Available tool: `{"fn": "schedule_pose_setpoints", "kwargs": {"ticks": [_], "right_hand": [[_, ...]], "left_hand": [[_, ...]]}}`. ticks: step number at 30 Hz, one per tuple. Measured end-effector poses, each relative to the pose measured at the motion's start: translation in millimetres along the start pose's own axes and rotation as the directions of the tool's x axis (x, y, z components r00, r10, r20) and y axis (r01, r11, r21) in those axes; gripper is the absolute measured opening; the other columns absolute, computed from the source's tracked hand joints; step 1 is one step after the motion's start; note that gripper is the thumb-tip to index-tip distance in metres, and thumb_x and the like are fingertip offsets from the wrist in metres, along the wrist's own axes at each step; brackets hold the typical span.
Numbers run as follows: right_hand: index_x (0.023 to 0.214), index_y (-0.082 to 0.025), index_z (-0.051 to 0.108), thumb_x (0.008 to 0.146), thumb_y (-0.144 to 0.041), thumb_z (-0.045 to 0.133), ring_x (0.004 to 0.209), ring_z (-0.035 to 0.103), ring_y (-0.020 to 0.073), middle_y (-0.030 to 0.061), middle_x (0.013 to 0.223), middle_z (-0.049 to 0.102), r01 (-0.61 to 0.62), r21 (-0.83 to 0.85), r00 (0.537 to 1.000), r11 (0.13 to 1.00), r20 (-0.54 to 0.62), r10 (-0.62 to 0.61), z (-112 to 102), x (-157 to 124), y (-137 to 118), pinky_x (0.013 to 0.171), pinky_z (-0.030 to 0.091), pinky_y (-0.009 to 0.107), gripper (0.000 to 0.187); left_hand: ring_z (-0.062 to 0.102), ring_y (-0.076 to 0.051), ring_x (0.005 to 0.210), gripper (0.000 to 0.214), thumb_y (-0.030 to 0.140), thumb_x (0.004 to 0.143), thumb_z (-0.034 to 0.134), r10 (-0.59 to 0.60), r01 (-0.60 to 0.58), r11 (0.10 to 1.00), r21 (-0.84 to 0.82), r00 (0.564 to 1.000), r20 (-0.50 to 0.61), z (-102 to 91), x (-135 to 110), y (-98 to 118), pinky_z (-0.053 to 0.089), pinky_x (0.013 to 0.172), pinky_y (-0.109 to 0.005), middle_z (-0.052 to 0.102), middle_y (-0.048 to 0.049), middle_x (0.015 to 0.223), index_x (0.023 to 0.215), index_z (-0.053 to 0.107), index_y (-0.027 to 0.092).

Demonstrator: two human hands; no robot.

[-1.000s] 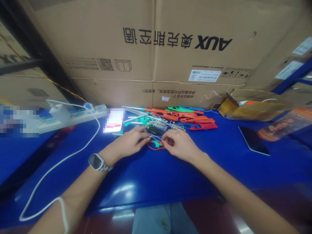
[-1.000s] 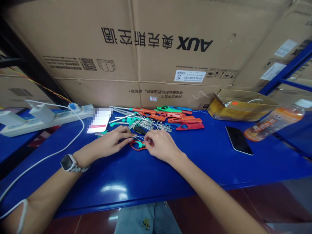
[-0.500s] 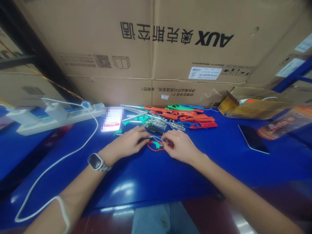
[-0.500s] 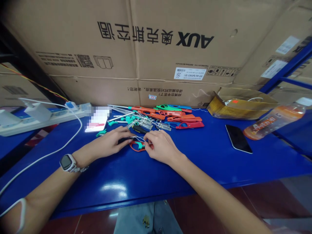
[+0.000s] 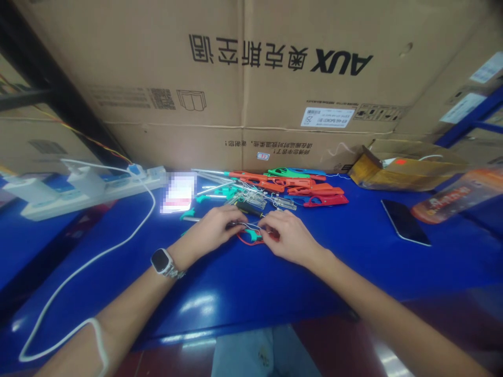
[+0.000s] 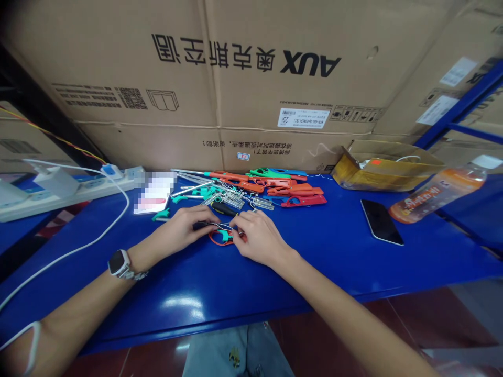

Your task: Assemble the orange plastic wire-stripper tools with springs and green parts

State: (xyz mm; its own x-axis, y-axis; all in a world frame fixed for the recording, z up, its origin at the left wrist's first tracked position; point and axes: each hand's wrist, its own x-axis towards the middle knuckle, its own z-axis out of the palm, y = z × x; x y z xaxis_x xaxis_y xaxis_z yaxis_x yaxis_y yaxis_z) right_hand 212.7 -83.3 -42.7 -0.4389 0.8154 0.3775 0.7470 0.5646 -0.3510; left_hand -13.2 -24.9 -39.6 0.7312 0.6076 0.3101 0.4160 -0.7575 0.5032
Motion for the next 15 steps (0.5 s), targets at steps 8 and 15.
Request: {"fn": "schedule_pose_setpoints", "kwargs": {"ticks": [8,15], "right_hand": [[0.094,-0.020,0.069,0.090,-0.015,0.059,0.084,0.061,0.0184,0.0023,0.084,0.068,-0.008,0.060,0.998,0.998,-0.069,0.012,-10.3,14.3,13.0,0.080,0.041,0.034,0.011],[0.093,-0.024,0.074,0.088,-0.017,0.066,0.106,0.055,0.0231,0.0048,0.105,0.064,-0.019,0.050,1.000,0.999,-0.014,0.020,-6.1,39.2,30.9,0.092,0.043,0.042,0.012]], "left_hand": [[0.064,-0.017,0.082,0.013,0.025,0.093,0.060,-0.062,0.061,0.998,-0.015,0.998,-0.026,3.7,-0.3,-2.5,0.051,0.074,-0.031,0.069,-0.0042,0.090,0.101,0.066,0.018],[0.066,-0.016,0.079,0.024,0.027,0.094,0.060,-0.082,0.082,0.997,-0.015,0.997,-0.017,4.6,-2.0,-3.0,0.053,0.074,-0.030,0.069,-0.0028,0.089,0.117,0.061,0.020]]}}
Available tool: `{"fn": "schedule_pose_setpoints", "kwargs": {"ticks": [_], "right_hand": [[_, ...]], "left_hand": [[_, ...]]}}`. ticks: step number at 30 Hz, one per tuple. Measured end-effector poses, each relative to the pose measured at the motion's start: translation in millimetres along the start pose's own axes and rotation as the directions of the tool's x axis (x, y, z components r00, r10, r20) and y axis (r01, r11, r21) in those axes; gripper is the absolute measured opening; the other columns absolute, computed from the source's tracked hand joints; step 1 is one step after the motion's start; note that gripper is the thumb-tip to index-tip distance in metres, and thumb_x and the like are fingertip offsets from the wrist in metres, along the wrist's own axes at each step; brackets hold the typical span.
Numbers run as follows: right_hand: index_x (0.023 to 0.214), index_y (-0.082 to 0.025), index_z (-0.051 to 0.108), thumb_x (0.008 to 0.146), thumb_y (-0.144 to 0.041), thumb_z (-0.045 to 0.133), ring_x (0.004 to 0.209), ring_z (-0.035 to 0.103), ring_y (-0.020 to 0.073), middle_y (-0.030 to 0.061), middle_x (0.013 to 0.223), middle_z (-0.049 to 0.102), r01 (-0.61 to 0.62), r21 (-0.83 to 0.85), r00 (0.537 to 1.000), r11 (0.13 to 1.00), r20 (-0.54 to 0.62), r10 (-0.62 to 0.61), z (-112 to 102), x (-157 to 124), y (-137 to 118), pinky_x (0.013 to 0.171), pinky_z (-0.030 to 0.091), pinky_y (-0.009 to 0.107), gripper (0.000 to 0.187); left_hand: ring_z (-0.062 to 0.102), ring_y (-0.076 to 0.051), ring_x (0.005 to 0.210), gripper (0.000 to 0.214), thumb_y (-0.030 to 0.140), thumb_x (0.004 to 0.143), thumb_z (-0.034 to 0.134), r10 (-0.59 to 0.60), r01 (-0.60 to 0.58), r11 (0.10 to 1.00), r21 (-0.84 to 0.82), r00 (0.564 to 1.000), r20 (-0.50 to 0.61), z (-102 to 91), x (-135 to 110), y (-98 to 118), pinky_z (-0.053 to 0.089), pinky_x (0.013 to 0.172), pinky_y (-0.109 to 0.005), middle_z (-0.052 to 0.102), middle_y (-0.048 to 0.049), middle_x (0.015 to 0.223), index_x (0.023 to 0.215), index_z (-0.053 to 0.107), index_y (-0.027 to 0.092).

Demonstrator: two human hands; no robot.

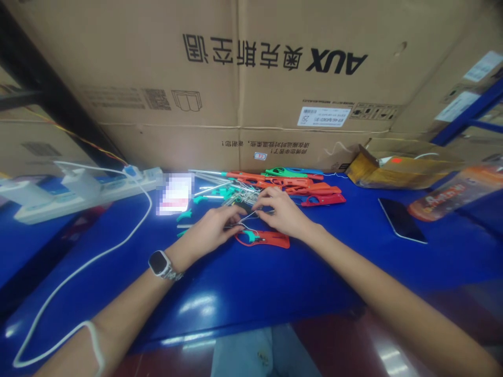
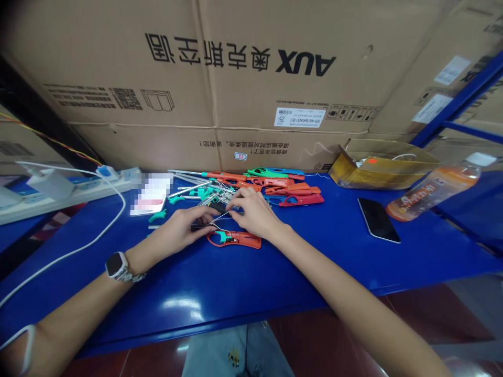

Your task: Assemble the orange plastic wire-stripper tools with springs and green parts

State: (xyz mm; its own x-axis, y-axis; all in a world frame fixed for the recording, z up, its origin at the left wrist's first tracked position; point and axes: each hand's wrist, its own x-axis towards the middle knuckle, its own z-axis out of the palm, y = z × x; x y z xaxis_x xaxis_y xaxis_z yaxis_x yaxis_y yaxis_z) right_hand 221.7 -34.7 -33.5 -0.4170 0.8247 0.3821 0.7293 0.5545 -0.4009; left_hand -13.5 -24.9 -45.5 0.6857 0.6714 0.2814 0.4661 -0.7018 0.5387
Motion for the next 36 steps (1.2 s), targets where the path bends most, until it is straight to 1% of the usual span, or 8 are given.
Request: {"fn": "schedule_pose_setpoints", "kwargs": {"ticks": [6,11,15,20,25,29,31,36], "right_hand": [[0.102,-0.022,0.075,0.087,-0.015,0.065,0.096,0.057,0.0223,0.0059,0.094,0.062,-0.045,0.031,0.999,0.999,0.010,0.044,5.6,6.3,-2.6,0.089,0.047,0.041,0.020],[0.124,-0.022,0.066,0.085,-0.010,0.056,0.109,0.058,0.0261,0.0093,0.117,0.068,-0.056,0.054,0.997,0.997,0.056,0.053,-0.6,-3.5,-8.6,0.097,0.046,0.047,0.042],[0.141,-0.021,0.048,0.087,-0.014,0.054,0.115,0.056,0.0279,0.0121,0.125,0.063,-0.102,0.026,0.993,0.994,0.062,0.100,-4.5,-14.6,-9.5,0.098,0.044,0.050,0.055],[0.118,-0.020,0.056,0.083,-0.015,0.056,0.113,0.054,0.0268,0.0107,0.120,0.061,-0.017,-0.045,1.000,0.999,-0.011,0.017,-3.2,-23.7,-10.8,0.095,0.042,0.044,0.036],[0.109,-0.018,0.062,0.086,-0.020,0.058,0.100,0.053,0.0254,0.0105,0.106,0.061,0.099,-0.198,0.995,0.975,0.012,-0.099,0.7,-27.9,-15.0,0.085,0.040,0.038,0.023],[0.093,-0.017,0.067,0.091,-0.018,0.056,0.088,0.054,0.0215,0.0070,0.091,0.064,0.133,-0.269,0.991,0.954,0.066,-0.119,3.4,-28.2,-16.3,0.080,0.034,0.035,0.011],[0.094,-0.018,0.071,0.092,-0.020,0.057,0.087,0.055,0.0210,0.0058,0.087,0.066,0.130,-0.283,0.990,0.950,0.093,-0.108,3.9,-28.3,-16.4,0.080,0.032,0.035,0.014],[0.120,-0.019,0.070,0.097,-0.026,0.055,0.088,0.058,0.0220,0.0074,0.092,0.071,0.081,-0.326,0.995,0.942,0.081,-0.058,3.4,-31.7,-17.8,0.080,0.030,0.036,0.029]], "left_hand": [[0.066,-0.018,0.084,0.021,0.027,0.096,0.059,0.041,-0.041,0.999,0.032,0.999,-0.002,-2.1,-0.7,1.1,0.053,0.077,-0.031,0.069,-0.0049,0.095,0.114,0.063,0.019],[0.067,-0.020,0.093,0.021,0.026,0.098,0.054,0.111,-0.111,0.992,0.064,0.994,0.005,-4.1,0.7,3.2,0.053,0.084,-0.033,0.071,-0.0078,0.104,0.112,0.068,0.019],[0.067,-0.021,0.092,0.027,0.026,0.096,0.057,0.069,-0.069,0.994,0.080,0.998,0.008,-3.6,0.8,4.0,0.054,0.083,-0.034,0.071,-0.0090,0.103,0.121,0.066,0.016],[0.068,-0.021,0.090,0.033,0.023,0.095,0.058,0.048,-0.049,0.995,0.086,0.999,0.002,-2.2,0.5,2.6,0.055,0.082,-0.035,0.071,-0.0095,0.102,0.127,0.063,0.015],[0.068,-0.022,0.099,0.025,0.022,0.096,0.055,0.121,-0.121,0.987,0.103,0.993,0.009,-2.4,1.0,1.0,0.055,0.088,-0.037,0.071,-0.0108,0.108,0.117,0.068,0.015],[0.068,-0.023,0.101,0.027,0.021,0.097,0.054,0.135,-0.135,0.985,0.111,0.991,0.007,-2.1,1.0,0.9,0.055,0.090,-0.037,0.071,-0.0108,0.110,0.119,0.068,0.015],[0.068,-0.023,0.101,0.029,0.022,0.097,0.055,0.134,-0.133,0.984,0.118,0.991,0.000,-2.0,0.9,1.6,0.055,0.091,-0.037,0.071,-0.0110,0.112,0.123,0.067,0.015],[0.068,-0.022,0.099,0.030,0.020,0.096,0.056,0.141,-0.140,0.984,0.107,0.990,0.001,-2.7,2.0,3.9,0.055,0.088,-0.035,0.072,-0.0097,0.110,0.124,0.066,0.017]]}}
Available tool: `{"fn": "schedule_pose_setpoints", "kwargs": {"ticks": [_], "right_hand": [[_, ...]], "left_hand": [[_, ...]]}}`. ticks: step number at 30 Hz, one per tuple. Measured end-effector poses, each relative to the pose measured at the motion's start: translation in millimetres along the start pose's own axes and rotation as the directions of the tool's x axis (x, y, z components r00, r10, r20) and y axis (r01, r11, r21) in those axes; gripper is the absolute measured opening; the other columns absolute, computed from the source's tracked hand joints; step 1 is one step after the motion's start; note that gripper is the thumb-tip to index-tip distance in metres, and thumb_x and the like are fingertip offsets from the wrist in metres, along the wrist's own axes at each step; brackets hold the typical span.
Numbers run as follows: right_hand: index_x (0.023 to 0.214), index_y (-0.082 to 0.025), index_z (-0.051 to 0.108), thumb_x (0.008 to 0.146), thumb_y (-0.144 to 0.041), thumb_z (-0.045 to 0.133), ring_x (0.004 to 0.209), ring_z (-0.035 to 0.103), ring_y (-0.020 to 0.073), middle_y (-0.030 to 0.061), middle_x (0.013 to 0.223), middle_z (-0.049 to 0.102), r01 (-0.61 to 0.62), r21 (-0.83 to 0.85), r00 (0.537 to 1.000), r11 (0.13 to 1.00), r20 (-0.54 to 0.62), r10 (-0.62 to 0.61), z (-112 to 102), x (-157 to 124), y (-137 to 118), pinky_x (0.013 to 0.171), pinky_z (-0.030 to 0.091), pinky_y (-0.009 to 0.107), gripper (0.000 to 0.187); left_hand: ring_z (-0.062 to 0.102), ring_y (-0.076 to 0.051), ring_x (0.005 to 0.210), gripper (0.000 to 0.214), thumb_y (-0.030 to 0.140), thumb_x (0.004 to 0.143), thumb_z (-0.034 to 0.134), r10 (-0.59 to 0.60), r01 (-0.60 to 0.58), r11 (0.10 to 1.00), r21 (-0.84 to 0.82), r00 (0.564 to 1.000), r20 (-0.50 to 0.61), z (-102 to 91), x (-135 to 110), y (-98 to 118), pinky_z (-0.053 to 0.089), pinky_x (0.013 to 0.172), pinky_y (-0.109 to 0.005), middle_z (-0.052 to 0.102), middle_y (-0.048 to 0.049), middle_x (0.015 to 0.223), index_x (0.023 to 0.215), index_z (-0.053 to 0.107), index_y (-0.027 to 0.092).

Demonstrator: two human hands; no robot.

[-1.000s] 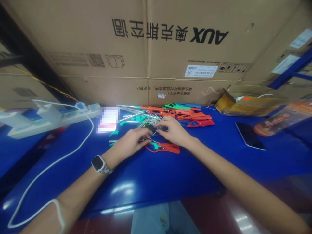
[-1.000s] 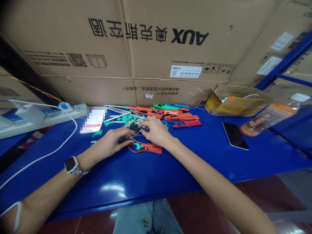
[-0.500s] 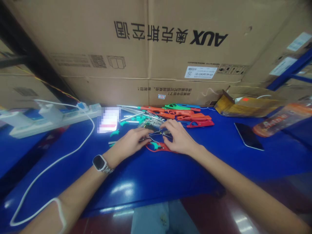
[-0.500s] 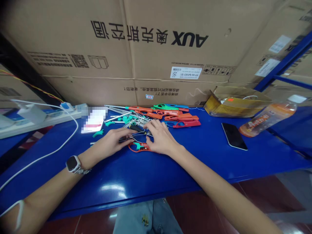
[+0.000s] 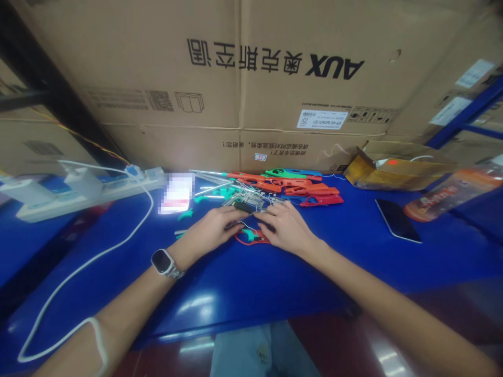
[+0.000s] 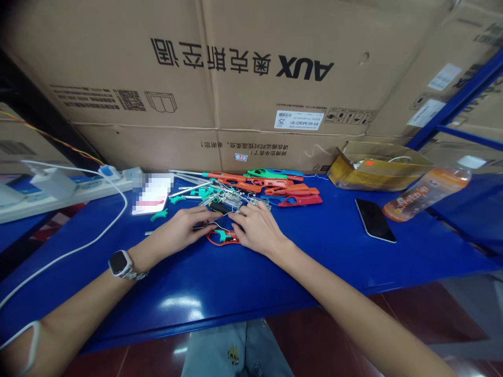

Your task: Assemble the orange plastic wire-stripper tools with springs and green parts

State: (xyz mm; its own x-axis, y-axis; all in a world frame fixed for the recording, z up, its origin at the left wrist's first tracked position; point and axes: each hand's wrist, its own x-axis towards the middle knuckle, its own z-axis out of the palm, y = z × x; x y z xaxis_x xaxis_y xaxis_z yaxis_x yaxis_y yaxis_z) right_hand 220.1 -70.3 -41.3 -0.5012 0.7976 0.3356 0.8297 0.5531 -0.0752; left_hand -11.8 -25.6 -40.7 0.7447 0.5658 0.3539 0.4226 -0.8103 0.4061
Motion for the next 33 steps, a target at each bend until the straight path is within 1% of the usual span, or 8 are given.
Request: {"fn": "schedule_pose_setpoints", "kwargs": {"ticks": [4,7,10,16,22,28,30,33], "right_hand": [[0.129,-0.019,0.066,0.097,-0.026,0.054,0.091,0.058,0.0228,0.0099,0.101,0.073,-0.025,-0.023,0.999,0.999,-0.020,0.025,0.8,-2.7,0.2,0.080,0.029,0.037,0.035],[0.130,-0.019,0.066,0.098,-0.027,0.054,0.089,0.058,0.0224,0.0093,0.097,0.073,-0.005,-0.034,1.000,0.999,-0.002,0.005,1.3,-0.1,1.4,0.078,0.028,0.037,0.035],[0.119,-0.020,0.071,0.097,-0.025,0.056,0.087,0.057,0.0220,0.0069,0.089,0.072,0.020,-0.048,1.000,0.999,0.007,-0.020,0.6,7.5,1.7,0.077,0.026,0.036,0.027],[0.097,-0.014,0.070,0.093,-0.022,0.060,0.090,0.057,0.0211,0.0070,0.094,0.072,0.058,-0.068,0.997,0.996,-0.041,-0.061,1.6,21.8,0.3,0.077,0.025,0.035,0.013],[0.094,-0.018,0.072,0.096,-0.026,0.058,0.086,0.055,0.0210,0.0053,0.086,0.071,0.059,-0.097,0.996,0.994,-0.054,-0.064,6.0,21.3,3.7,0.076,0.022,0.035,0.016],[0.090,-0.017,0.071,0.095,-0.020,0.054,0.080,0.059,0.0192,0.0057,0.084,0.074,0.052,-0.119,0.997,0.992,-0.044,-0.058,3.1,21.8,5.9,0.073,0.022,0.035,0.018],[0.091,-0.017,0.070,0.096,-0.019,0.051,0.076,0.060,0.0181,0.0062,0.086,0.075,0.031,-0.103,0.998,0.994,-0.043,-0.036,1.5,22.6,4.7,0.072,0.024,0.034,0.020],[0.099,-0.019,0.069,0.097,-0.023,0.047,0.069,0.062,0.0176,0.0062,0.086,0.077,-0.075,-0.092,0.996,0.993,-0.048,0.071,0.0,24.6,0.6,0.065,0.025,0.032,0.022]], "left_hand": [[0.068,-0.021,0.096,0.026,0.020,0.096,0.057,-0.018,0.018,1.000,-0.011,1.000,0.025,-0.1,1.3,0.0,0.054,0.088,-0.035,0.074,-0.0096,0.106,0.118,0.069,0.014],[0.068,-0.021,0.096,0.026,0.021,0.096,0.056,-0.029,0.029,0.999,-0.018,0.999,0.039,0.2,1.4,0.0,0.054,0.088,-0.035,0.073,-0.0104,0.108,0.117,0.070,0.014],[0.068,-0.021,0.096,0.026,0.022,0.097,0.056,-0.044,0.045,0.999,-0.027,0.998,0.044,0.1,1.4,0.2,0.054,0.087,-0.035,0.073,-0.0102,0.108,0.118,0.070,0.015],[0.068,-0.021,0.093,0.025,0.021,0.096,0.056,-0.031,0.032,0.998,-0.048,0.999,0.031,-1.2,2.6,0.5,0.054,0.087,-0.035,0.073,-0.0086,0.100,0.115,0.072,0.017],[0.068,-0.020,0.090,0.026,0.022,0.096,0.056,-0.036,0.038,0.998,-0.056,0.999,0.034,-0.6,2.2,-0.2,0.054,0.084,-0.034,0.073,-0.0083,0.101,0.115,0.072,0.018],[0.068,-0.020,0.090,0.028,0.023,0.097,0.053,-0.038,0.040,0.997,-0.060,0.998,0.041,-0.2,1.8,0.2,0.054,0.085,-0.035,0.072,-0.0086,0.102,0.117,0.072,0.018],[0.067,-0.019,0.089,0.028,0.024,0.097,0.053,-0.038,0.040,0.997,-0.058,0.999,0.037,-0.4,1.5,0.3,0.054,0.085,-0.035,0.072,-0.0090,0.102,0.117,0.072,0.018],[0.067,-0.019,0.088,0.028,0.025,0.098,0.052,-0.041,0.043,0.998,-0.045,0.998,0.045,-0.9,1.2,0.2,0.055,0.083,-0.034,0.072,-0.0092,0.101,0.116,0.072,0.017]]}}
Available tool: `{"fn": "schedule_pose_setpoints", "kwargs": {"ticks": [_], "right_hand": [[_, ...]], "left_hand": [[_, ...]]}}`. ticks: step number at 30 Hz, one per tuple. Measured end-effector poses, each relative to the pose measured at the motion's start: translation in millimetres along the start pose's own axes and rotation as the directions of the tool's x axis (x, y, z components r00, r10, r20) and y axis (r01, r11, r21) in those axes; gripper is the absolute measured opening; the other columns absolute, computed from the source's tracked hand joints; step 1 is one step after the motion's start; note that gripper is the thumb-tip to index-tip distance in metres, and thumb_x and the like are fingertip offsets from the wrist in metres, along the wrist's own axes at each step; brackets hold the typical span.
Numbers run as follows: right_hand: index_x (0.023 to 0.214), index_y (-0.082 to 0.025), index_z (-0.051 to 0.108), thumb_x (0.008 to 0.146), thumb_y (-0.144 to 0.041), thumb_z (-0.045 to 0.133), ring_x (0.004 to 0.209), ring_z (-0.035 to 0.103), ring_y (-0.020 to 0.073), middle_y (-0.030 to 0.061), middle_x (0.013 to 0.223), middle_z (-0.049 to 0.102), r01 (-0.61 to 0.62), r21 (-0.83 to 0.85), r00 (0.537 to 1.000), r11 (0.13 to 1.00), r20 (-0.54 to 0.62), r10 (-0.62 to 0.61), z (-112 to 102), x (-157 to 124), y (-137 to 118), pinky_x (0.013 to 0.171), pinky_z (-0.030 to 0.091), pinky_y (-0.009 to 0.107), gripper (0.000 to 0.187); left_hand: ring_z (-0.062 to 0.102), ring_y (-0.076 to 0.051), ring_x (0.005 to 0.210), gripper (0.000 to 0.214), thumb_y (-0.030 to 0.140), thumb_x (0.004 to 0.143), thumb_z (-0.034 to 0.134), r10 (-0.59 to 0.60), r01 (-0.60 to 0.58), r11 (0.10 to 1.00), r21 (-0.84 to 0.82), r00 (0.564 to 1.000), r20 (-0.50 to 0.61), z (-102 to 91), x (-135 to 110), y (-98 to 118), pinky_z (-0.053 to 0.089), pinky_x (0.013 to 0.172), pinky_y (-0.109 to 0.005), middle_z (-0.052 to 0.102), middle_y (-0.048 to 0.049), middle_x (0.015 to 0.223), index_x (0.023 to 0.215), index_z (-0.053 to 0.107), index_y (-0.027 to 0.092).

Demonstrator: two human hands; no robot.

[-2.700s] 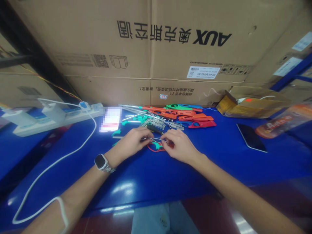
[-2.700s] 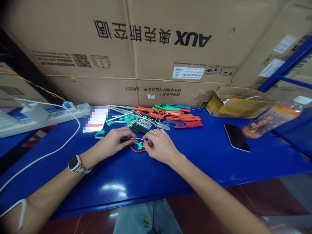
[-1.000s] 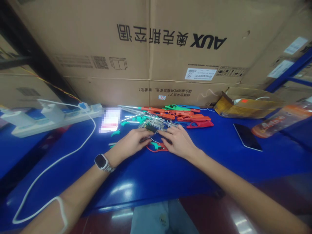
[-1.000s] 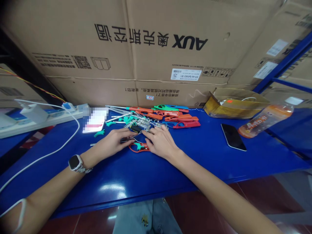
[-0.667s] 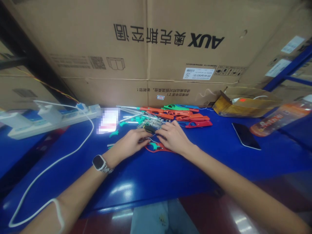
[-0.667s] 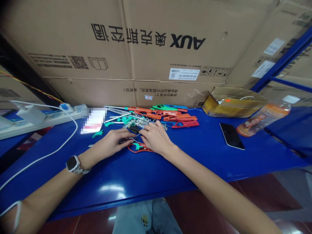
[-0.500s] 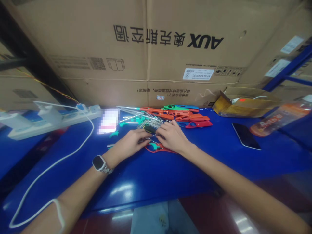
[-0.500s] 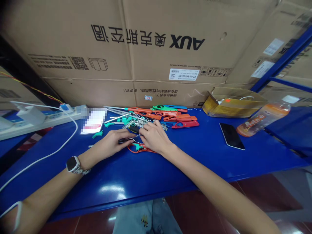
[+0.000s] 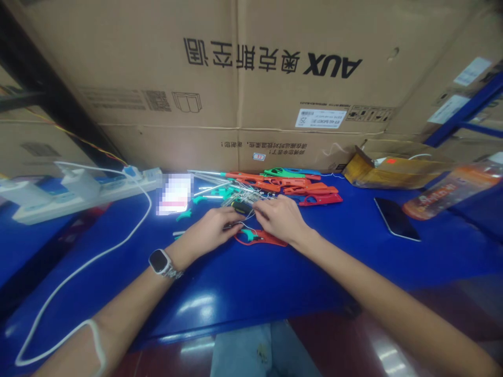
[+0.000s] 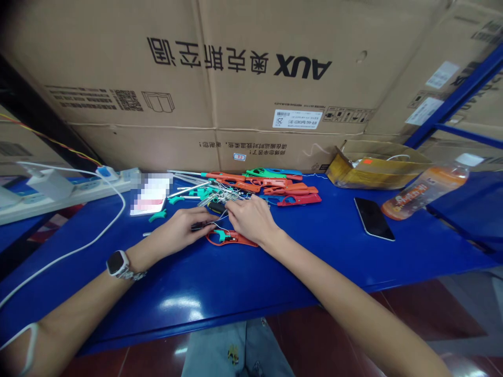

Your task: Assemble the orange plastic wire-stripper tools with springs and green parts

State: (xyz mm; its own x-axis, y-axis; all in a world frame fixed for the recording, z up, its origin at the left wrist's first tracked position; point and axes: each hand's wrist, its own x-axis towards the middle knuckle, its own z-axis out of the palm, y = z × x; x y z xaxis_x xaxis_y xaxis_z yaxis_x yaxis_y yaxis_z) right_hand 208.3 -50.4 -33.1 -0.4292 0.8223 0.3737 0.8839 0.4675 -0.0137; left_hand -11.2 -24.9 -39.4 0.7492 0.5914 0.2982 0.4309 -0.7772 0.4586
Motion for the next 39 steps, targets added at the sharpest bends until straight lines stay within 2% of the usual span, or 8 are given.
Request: {"fn": "schedule_pose_setpoints", "kwargs": {"ticks": [4,8,13,20,23,27,33,39], "right_hand": [[0.102,-0.021,0.067,0.098,-0.029,0.049,0.065,0.061,0.0171,0.0043,0.083,0.076,-0.089,0.032,0.996,0.996,0.022,0.088,0.5,2.4,-4.0,0.057,0.023,0.029,0.021],[0.095,-0.022,0.073,0.097,-0.033,0.051,0.072,0.061,0.0152,0.0032,0.092,0.073,-0.027,0.150,1.000,0.988,0.011,0.026,1.4,0.1,-1.1,0.057,0.026,0.028,0.025],[0.109,-0.027,0.075,0.087,-0.031,0.059,0.066,0.054,0.0135,0.0018,0.089,0.066,0.047,0.193,0.998,0.980,0.041,-0.056,-2.6,-5.8,3.4,0.054,0.022,0.028,0.027],[0.090,-0.022,0.074,0.092,-0.031,0.061,0.075,0.055,0.0128,0.0036,0.099,0.063,0.065,0.163,0.986,0.984,0.142,-0.089,-25.8,-0.4,-1.2,0.053,0.020,0.028,0.016],[0.087,-0.022,0.072,0.088,-0.028,0.065,0.084,0.059,0.0152,0.0026,0.096,0.066,0.048,0.197,0.981,0.979,0.176,-0.084,-32.6,-1.8,-3.7,0.056,0.023,0.028,0.009],[0.086,-0.022,0.072,0.089,-0.021,0.064,0.085,0.062,0.0168,0.0003,0.087,0.072,-0.001,0.238,0.978,0.971,0.201,-0.048,-27.2,-12.7,-5.4,0.061,0.029,0.028,0.009],[0.082,-0.023,0.071,0.086,-0.018,0.066,0.074,0.061,0.0128,-0.0021,0.081,0.070,-0.143,0.327,0.982,0.934,0.162,0.094,-16.8,-31.0,-8.6,0.061,0.031,0.025,0.009],[0.082,-0.022,0.071,0.086,-0.017,0.064,0.068,0.060,0.0106,-0.0030,0.078,0.068,-0.146,0.393,0.988,0.908,0.109,0.111,-11.9,-36.0,-11.9,0.060,0.031,0.024,0.009]], "left_hand": [[0.067,-0.019,0.085,0.026,0.025,0.097,0.053,0.001,-0.001,1.000,0.008,1.000,0.005,0.1,-0.2,-0.3,0.054,0.080,-0.032,0.071,-0.0078,0.098,0.113,0.073,0.019],[0.067,-0.018,0.086,0.025,0.025,0.097,0.054,-0.002,0.002,1.000,-0.006,1.000,-0.005,0.1,-0.1,0.0,0.054,0.081,-0.032,0.071,-0.0071,0.100,0.113,0.073,0.020],[0.067,-0.018,0.086,0.022,0.024,0.097,0.055,-0.007,0.007,1.000,-0.020,1.000,0.004,-1.0,0.6,1.9,0.053,0.079,-0.031,0.072,-0.0065,0.098,0.108,0.073,0.019],[0.066,-0.016,0.076,0.019,0.025,0.092,0.061,-0.116,0.117,0.991,-0.066,0.993,0.009,0.7,-0.9,-1.7,0.051,0.071,-0.028,0.072,-0.0047,0.089,0.108,0.068,0.016],[0.065,-0.015,0.074,0.014,0.027,0.093,0.060,-0.107,0.108,0.991,-0.077,0.994,0.019,-0.3,-1.2,-2.4,0.050,0.070,-0.027,0.071,-0.0031,0.085,0.099,0.068,0.017],[0.064,-0.017,0.079,0.013,0.026,0.094,0.059,-0.044,0.046,0.998,-0.049,0.998,0.032,-2.4,-1.0,-2.2,0.049,0.074,-0.029,0.071,-0.0034,0.086,0.095,0.069,0.018],[0.065,-0.019,0.090,0.019,0.034,0.093,0.064,0.010,-0.006,0.996,-0.090,0.999,0.047,-6.2,-2.3,2.3,0.051,0.082,-0.033,0.071,-0.0062,0.099,0.103,0.070,0.019],[0.065,-0.021,0.085,0.046,0.056,0.073,0.079,-0.055,0.062,0.996,-0.061,0.993,0.107,-5.8,-4.9,8.3,0.052,0.080,-0.034,0.069,-0.0041,0.094,0.098,0.067,0.020]]}}
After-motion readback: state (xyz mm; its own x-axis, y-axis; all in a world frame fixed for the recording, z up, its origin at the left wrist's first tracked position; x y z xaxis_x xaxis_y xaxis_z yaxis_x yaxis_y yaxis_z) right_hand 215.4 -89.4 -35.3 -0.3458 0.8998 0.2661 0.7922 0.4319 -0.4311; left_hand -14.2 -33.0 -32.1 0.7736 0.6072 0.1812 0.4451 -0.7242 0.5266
